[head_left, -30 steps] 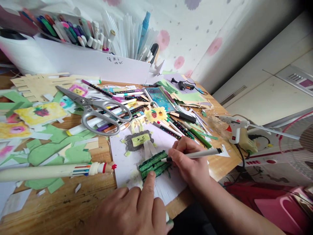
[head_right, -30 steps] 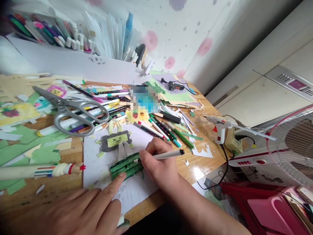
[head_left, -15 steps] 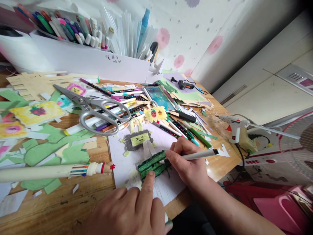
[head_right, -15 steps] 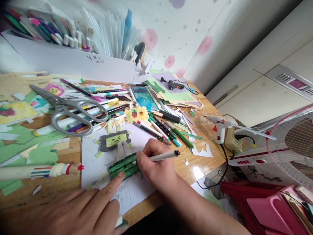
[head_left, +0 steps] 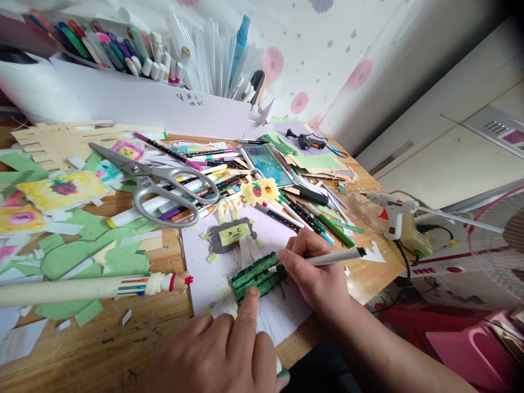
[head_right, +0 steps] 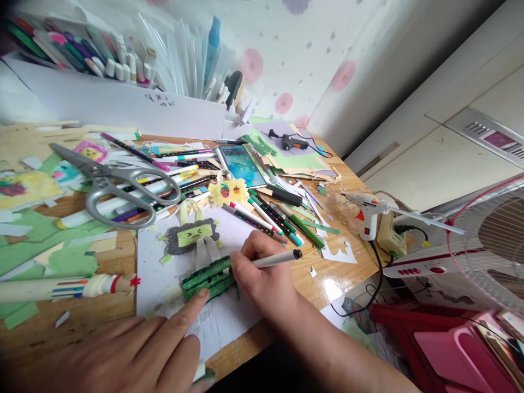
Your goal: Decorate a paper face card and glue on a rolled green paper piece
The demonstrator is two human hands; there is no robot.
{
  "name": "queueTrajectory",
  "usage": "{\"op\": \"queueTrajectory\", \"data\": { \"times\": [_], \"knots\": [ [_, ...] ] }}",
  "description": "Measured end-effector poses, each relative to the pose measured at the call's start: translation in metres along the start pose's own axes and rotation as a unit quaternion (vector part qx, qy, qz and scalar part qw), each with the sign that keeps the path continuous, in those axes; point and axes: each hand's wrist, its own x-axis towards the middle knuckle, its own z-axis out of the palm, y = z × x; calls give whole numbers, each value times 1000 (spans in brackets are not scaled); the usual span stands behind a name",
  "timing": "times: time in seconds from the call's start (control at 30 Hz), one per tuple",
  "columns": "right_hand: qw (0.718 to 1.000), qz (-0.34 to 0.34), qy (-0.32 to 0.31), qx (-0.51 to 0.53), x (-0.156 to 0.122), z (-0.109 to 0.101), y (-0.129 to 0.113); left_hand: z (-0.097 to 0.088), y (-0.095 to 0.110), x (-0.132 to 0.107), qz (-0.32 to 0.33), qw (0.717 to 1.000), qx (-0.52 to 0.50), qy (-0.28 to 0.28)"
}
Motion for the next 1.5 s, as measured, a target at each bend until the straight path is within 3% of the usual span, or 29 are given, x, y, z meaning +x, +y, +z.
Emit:
{"op": "queueTrajectory", "data": {
  "times": [0.17, 0.87, 1.1, 1.5],
  "knots": [
    [1000, 3, -19, 4, 0, 0, 0, 0, 1, 0, -4, 1000, 12, 1],
    [1000, -2, 11, 8, -2, 0, 2, -2, 3, -2, -6, 1000, 3, -15],
    [998, -30, -53, 13, -5, 3, -5, 1, 3, -1, -16, 1000, 2, -4],
    [997, -46, -64, -21, -4, 5, -6, -3, 3, 2, -10, 1000, 6, -8]
  ]
}}
